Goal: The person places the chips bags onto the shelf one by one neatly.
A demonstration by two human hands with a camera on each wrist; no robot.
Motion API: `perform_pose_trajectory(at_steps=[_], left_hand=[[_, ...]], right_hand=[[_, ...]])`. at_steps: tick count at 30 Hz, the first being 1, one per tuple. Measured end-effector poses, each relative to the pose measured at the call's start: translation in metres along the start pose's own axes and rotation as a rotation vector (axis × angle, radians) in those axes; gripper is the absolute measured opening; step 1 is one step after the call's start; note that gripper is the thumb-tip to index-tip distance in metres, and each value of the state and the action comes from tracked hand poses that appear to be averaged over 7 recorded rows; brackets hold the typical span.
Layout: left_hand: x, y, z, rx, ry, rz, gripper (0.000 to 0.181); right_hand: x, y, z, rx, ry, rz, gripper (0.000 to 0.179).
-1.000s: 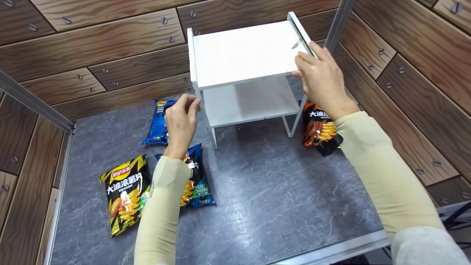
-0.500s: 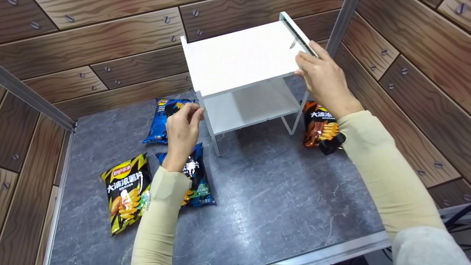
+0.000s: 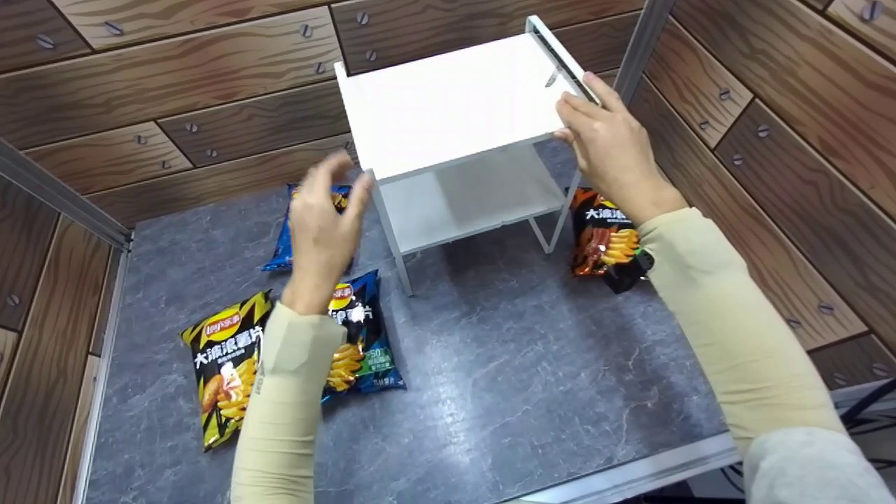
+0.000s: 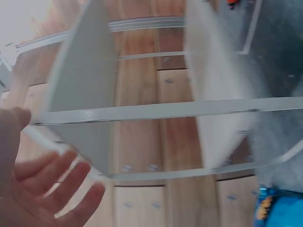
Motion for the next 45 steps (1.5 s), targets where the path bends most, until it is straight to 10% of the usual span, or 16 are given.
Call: perform_pose_trajectory(at_steps=[3, 8, 16, 26, 45], left_hand=[[0.015, 0.014, -0.008, 0.062, 0.021, 0.090, 0.052], [0.032, 0.039, 0.003, 0.207, -0.127, 0.270, 0.053], [0.036, 0.044, 0.022, 0.365, -0.307, 0.315, 0.055], [0.033, 0.040, 0.024, 0.450, -0.225, 0.455, 0.048], [0.032, 0.043, 0.039, 0.546, -0.172, 0.459, 0.056]], right_hand=[[0.001, -0.001, 0.001, 0.000, -0.003, 0.003, 0.042], [0.001, -0.002, 0.001, 0.013, 0.004, 0.000, 0.042], [0.001, -0.004, 0.005, 0.025, 0.000, -0.006, 0.043], [-0.005, -0.007, 0.006, 0.010, 0.034, -0.063, 0.047], [-0.020, 0.005, 0.020, -0.073, 0.043, -0.026, 0.059]])
Point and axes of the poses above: each hand's wrist, its own x-axis towards the middle knuckle, its own z-axis out of the palm, y = z × x, the point moved 5 cm from there along x, towards the middle knuckle, and after that the axes turned 9 degrees about z, right-handed, at the moved point
